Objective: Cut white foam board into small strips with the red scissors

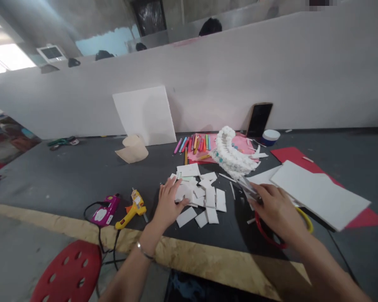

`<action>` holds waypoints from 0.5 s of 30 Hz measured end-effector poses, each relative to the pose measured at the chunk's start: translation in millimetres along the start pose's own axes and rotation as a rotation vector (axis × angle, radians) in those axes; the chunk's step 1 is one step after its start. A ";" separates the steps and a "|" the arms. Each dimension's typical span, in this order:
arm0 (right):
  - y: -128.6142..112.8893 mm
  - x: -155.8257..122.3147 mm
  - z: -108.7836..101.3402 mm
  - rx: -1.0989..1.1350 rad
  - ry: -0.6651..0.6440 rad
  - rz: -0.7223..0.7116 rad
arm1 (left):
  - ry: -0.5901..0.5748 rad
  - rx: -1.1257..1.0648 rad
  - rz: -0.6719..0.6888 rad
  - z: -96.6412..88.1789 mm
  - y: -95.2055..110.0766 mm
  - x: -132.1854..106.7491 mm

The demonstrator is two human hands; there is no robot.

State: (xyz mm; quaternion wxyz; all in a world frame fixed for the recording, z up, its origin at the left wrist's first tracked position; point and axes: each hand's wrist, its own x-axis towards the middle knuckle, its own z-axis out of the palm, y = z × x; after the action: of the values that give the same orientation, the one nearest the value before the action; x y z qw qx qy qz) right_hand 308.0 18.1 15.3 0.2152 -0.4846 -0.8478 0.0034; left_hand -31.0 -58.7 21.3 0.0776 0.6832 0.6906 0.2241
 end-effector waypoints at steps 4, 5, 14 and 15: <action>-45.2 -3.1 1.3 0.173 -0.130 -0.084 | -0.165 0.112 -0.071 -11.5 -16.9 -6.9; -57.4 -2.5 4.1 0.185 -0.184 -0.094 | -0.207 0.126 -0.072 -12.8 -18.1 -7.5; -103.1 21.4 33.7 0.297 -0.255 -0.142 | -0.124 -0.028 -0.051 -0.7 1.6 -9.0; -103.5 22.6 36.5 0.340 -0.235 -0.148 | -0.097 -0.074 -0.048 2.3 2.7 -9.2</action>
State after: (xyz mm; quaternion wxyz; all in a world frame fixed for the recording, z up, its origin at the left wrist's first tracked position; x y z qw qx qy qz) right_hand 199.7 -10.8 12.6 0.1931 -0.3740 -0.8876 0.1870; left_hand -27.1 -67.3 18.5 0.1413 0.6730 0.6937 0.2142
